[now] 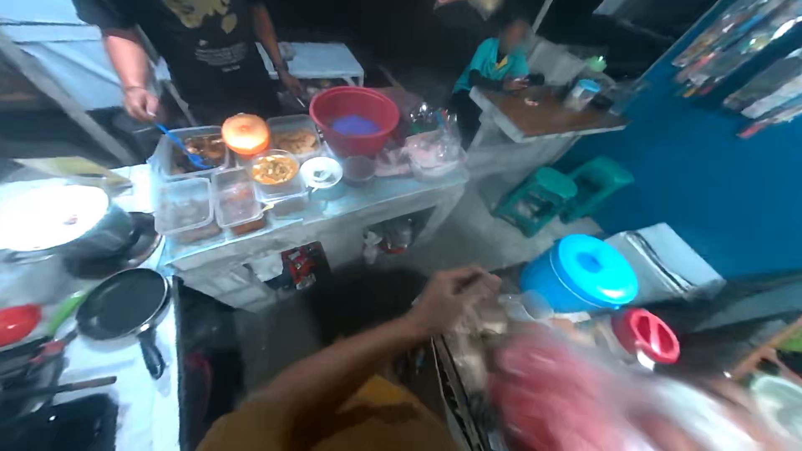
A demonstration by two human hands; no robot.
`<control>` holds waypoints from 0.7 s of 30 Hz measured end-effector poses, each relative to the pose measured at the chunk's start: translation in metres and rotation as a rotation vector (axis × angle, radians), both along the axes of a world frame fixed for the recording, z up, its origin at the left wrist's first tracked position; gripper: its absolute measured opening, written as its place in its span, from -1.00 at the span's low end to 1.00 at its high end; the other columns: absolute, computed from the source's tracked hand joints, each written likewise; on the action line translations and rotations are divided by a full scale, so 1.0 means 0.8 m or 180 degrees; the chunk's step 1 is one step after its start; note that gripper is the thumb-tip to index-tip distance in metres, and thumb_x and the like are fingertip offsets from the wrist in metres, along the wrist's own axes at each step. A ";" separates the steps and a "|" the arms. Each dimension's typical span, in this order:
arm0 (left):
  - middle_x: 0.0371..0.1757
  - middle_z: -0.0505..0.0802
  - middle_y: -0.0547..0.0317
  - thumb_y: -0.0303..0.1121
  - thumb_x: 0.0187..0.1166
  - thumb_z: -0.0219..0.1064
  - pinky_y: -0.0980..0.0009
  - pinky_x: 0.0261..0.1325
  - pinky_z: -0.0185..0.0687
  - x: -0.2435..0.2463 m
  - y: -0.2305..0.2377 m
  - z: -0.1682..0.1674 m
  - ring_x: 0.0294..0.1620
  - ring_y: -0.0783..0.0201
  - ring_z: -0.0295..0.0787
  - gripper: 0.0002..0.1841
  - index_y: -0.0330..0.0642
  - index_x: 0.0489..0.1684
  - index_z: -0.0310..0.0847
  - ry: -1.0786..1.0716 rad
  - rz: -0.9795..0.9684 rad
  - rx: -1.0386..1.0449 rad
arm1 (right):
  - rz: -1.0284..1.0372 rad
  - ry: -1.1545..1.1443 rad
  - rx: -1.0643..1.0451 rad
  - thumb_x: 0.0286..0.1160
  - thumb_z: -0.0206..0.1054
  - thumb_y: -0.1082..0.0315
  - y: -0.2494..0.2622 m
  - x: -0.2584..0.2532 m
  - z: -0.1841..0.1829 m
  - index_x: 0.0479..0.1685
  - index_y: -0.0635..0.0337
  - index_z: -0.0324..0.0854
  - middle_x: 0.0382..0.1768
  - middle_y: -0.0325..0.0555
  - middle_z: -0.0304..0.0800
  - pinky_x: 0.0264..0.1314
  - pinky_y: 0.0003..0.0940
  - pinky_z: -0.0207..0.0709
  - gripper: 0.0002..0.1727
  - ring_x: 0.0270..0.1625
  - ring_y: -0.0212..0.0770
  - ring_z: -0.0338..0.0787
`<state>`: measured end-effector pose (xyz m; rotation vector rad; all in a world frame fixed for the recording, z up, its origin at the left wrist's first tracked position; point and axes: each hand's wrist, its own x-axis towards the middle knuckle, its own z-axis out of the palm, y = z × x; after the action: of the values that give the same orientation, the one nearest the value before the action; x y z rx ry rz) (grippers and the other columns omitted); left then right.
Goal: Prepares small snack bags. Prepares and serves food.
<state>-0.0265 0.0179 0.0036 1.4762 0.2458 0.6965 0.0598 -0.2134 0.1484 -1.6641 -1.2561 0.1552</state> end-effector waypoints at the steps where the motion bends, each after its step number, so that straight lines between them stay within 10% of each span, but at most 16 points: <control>1: -0.20 0.87 0.21 -0.34 0.75 0.23 0.50 -0.14 0.76 -0.027 0.022 0.000 -0.27 0.49 0.78 -0.76 -0.33 -0.03 0.78 0.0098 0.0196 0.0178 | 0.0007 -0.0079 -0.0413 0.34 0.53 0.43 0.030 0.011 -0.049 0.06 0.29 0.80 0.10 -0.16 0.87 0.40 -0.40 0.66 -0.70 0.23 -0.41 0.78; 4: -0.04 0.91 0.23 -0.26 0.76 0.27 0.42 -0.14 0.86 -0.074 0.084 -0.029 -0.21 0.41 0.86 -0.75 -0.18 0.01 0.84 0.0450 0.0262 0.0785 | 0.0556 0.0223 -0.0672 0.33 0.63 0.30 0.150 0.018 -0.171 0.13 0.10 0.84 0.11 -0.17 0.85 0.17 -0.38 0.80 -0.65 0.08 -0.37 0.83; 7: 0.22 0.88 0.25 -0.21 0.70 0.34 0.34 0.29 0.81 -0.114 0.144 -0.065 0.20 0.38 0.84 -0.73 -0.08 0.18 0.84 0.0792 0.0188 0.0950 | 0.0811 0.0298 -0.0902 0.38 0.54 0.38 0.263 -0.006 -0.228 0.13 0.23 0.80 0.07 -0.07 0.86 0.19 -0.35 0.77 -0.67 0.05 -0.30 0.85; 17: 0.16 0.86 0.21 -0.24 0.60 0.45 0.47 0.23 0.79 -0.191 0.349 -0.108 0.12 0.46 0.82 -0.76 -0.13 0.08 0.82 0.1480 0.0390 0.0982 | 0.0697 0.0889 -0.1249 0.30 0.53 0.50 0.499 -0.066 -0.261 0.08 0.16 0.75 -0.08 -0.21 0.90 0.09 -0.43 0.80 -0.67 -0.06 -0.39 0.87; 21: 0.01 0.89 0.24 -0.23 0.63 0.42 0.45 0.16 0.81 -0.196 0.395 -0.114 0.02 0.46 0.84 -0.81 -0.15 -0.07 0.82 0.1287 0.0212 0.0840 | 0.1394 0.1396 -0.1171 0.36 0.61 0.37 0.533 -0.063 -0.274 0.30 0.19 0.71 0.21 -0.09 0.81 0.22 -0.34 0.80 -0.53 0.15 -0.29 0.84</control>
<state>-0.1836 0.3338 -0.0873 1.8651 0.5303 0.4898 0.0097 0.2132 -0.0706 -1.5116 -1.2766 1.0140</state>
